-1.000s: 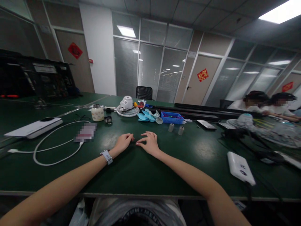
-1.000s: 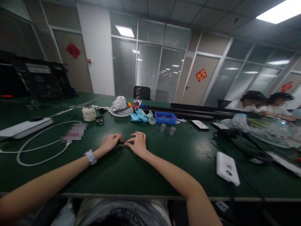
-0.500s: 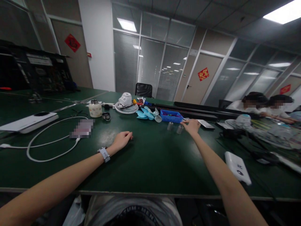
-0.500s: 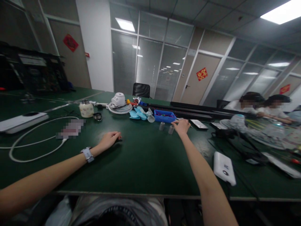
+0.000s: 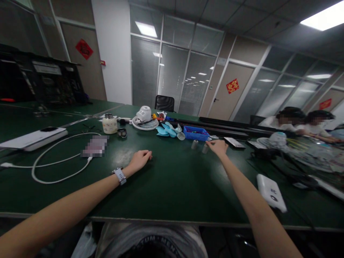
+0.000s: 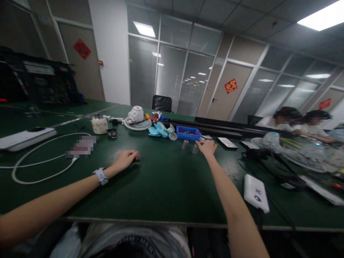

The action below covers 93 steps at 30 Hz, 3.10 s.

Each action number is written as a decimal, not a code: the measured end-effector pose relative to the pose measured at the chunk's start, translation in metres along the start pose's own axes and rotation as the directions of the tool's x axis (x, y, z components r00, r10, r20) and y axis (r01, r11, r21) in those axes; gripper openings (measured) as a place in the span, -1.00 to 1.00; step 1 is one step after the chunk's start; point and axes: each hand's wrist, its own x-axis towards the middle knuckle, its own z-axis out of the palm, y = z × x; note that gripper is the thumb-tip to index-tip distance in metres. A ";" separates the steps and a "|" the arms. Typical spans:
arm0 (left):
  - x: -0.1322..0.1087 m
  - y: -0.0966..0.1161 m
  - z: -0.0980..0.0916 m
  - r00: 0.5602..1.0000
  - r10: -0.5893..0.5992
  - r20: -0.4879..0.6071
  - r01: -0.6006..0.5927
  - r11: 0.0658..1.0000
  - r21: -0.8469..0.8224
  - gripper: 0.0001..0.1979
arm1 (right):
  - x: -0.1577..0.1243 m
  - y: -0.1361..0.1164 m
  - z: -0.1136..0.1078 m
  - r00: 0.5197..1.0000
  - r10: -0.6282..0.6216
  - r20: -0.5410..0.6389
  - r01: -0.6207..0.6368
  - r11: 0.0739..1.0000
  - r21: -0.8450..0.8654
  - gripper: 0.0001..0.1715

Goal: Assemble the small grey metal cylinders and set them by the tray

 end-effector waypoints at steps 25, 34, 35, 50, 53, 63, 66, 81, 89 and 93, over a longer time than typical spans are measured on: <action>-0.006 0.011 -0.004 0.997 0.073 0.014 -0.073 0.997 0.009 -0.55 | -0.054 -0.080 0.010 0.970 -0.242 -0.019 0.238 0.937 0.254 -0.54; -0.021 0.041 -0.006 0.949 0.305 -0.073 -0.309 0.950 -0.047 -0.56 | -0.145 -0.159 -0.015 0.833 -0.554 0.009 0.460 0.701 0.545 -0.58; -0.021 0.044 -0.006 0.941 0.330 -0.068 -0.334 0.941 -0.052 -0.57 | -0.148 -0.161 -0.015 0.821 -0.570 0.000 0.478 0.688 0.547 -0.60; -0.008 0.049 -0.010 0.917 0.397 -0.044 -0.398 0.917 -0.015 -0.68 | -0.165 -0.171 0.006 0.831 -0.554 0.054 0.356 0.603 0.714 -0.55; -0.007 0.035 -0.017 0.930 0.360 -0.078 -0.360 0.933 0.013 -0.66 | -0.168 -0.167 0.000 0.835 -0.546 0.072 0.307 0.570 0.762 -0.59; -0.003 0.002 -0.010 0.955 0.208 0.213 -0.236 0.965 0.116 -0.69 | -0.154 -0.135 0.009 0.779 -0.532 0.331 -0.247 0.224 0.943 -0.49; -0.005 0.003 -0.010 0.951 0.190 0.243 -0.217 0.972 0.090 -0.67 | -0.145 -0.133 0.017 0.749 -0.489 0.448 -0.472 0.080 0.878 -0.47; -0.009 0.008 -0.011 0.976 0.138 0.171 -0.132 0.990 -0.048 -0.62 | -0.022 -0.092 0.052 1.000 -0.011 -0.016 0.017 0.889 0.458 -0.63; -0.004 0.001 -0.006 0.997 0.068 0.042 -0.067 0.998 -0.021 -0.54 | -0.019 -0.082 0.065 0.996 0.072 0.052 -0.087 0.907 0.412 -0.52; -0.002 -0.003 -0.005 0.999 0.024 -0.041 -0.027 0.998 -0.065 -0.57 | -0.053 -0.105 0.049 0.982 -0.058 -0.178 0.123 0.917 0.379 -0.28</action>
